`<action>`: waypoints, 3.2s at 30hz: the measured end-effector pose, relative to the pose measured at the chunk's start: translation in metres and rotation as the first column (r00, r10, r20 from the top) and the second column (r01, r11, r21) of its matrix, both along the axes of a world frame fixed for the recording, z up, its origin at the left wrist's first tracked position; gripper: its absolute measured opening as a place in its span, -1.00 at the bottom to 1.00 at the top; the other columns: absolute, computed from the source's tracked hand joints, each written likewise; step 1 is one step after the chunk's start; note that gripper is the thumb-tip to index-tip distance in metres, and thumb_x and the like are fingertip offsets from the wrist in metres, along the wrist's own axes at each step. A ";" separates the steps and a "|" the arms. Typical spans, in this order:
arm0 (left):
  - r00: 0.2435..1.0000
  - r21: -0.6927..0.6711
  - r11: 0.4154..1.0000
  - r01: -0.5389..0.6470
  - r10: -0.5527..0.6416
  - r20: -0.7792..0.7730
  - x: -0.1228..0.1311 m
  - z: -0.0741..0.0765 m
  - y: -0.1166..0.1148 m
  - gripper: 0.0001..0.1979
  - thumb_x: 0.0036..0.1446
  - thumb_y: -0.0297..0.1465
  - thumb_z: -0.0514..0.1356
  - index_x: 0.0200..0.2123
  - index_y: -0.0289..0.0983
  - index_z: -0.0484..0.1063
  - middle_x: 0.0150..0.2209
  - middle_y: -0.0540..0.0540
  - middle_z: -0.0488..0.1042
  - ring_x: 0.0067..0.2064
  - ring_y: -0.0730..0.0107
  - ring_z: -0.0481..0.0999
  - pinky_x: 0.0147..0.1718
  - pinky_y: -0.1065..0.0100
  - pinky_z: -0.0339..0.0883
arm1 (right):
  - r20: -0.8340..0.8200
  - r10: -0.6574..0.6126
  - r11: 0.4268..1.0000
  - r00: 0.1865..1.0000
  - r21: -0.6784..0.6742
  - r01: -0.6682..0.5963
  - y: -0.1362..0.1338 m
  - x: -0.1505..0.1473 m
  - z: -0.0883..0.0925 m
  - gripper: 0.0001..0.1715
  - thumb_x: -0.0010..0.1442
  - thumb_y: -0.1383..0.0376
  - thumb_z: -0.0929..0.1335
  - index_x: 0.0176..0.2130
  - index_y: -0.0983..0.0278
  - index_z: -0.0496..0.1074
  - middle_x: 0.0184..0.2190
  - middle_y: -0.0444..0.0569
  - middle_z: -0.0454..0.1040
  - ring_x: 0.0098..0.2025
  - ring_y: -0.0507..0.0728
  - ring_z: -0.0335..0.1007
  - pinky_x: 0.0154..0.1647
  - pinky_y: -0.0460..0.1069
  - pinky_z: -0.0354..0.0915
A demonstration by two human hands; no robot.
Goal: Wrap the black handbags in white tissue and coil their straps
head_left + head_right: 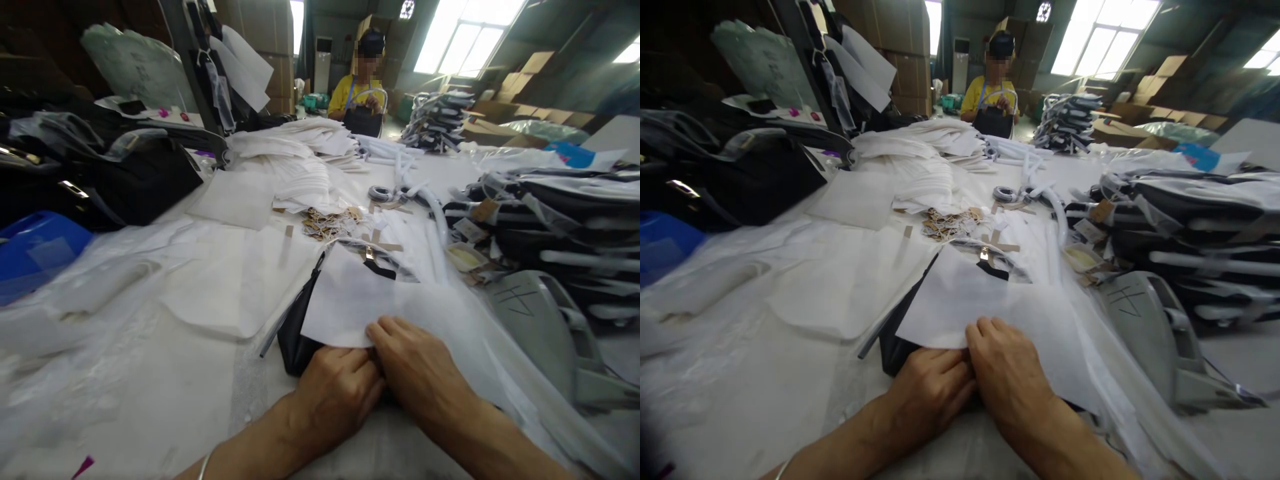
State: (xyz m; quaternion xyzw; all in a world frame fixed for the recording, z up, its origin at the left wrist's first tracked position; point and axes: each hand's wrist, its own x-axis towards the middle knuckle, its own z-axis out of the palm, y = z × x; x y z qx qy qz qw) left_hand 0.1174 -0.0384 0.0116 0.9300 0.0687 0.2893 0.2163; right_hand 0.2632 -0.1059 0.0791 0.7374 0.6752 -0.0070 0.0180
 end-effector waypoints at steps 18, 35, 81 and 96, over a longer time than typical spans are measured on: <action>0.960 -0.009 0.989 0.150 -0.144 0.240 -0.020 0.014 0.002 -0.90 0.26 -0.55 0.10 -0.21 -0.36 0.41 -0.38 -0.11 0.52 -0.33 0.37 0.49 -0.29 0.34 0.44 | 0.092 0.155 0.900 0.984 0.398 -0.179 -0.045 -0.015 -0.035 -0.51 0.23 0.48 0.17 0.11 0.40 0.39 0.06 0.12 0.51 -0.07 0.26 0.41 -0.08 0.15 0.25; 0.898 -0.063 0.964 -0.259 0.265 0.351 -0.020 0.006 -0.006 -0.63 0.13 -0.69 0.19 -0.03 -0.25 0.40 0.22 -0.18 0.20 0.36 -0.05 0.08 0.27 -0.09 0.15 | -0.796 -0.272 0.828 0.540 0.092 0.554 -0.030 0.016 -0.013 -0.71 0.22 0.07 0.35 -0.20 0.14 0.59 -0.32 -0.13 0.64 -0.30 0.12 0.57 -0.34 -0.10 0.44; 0.993 -0.080 0.995 -0.059 0.051 -0.106 0.006 0.015 0.006 -0.88 0.30 -0.49 0.07 -0.21 -0.27 0.40 -0.31 -0.06 0.52 -0.23 0.36 0.54 -0.16 0.35 0.41 | -0.478 0.013 0.840 0.878 0.482 0.250 -0.037 -0.002 -0.055 -0.74 0.31 0.34 0.27 -0.07 0.22 0.48 -0.19 0.01 0.55 -0.13 0.18 0.46 -0.06 0.08 0.36; 0.965 0.159 0.954 -0.255 0.262 -0.027 0.007 0.008 -0.001 -0.84 0.29 -0.53 0.03 -0.26 -0.28 0.39 -0.45 -0.04 0.42 -0.42 0.29 0.43 -0.40 0.27 0.28 | -0.409 -0.007 0.899 0.913 0.398 0.185 -0.037 0.000 -0.054 -0.66 0.29 0.30 0.30 0.06 0.21 0.42 -0.08 0.04 0.52 -0.05 0.22 0.43 0.00 0.14 0.34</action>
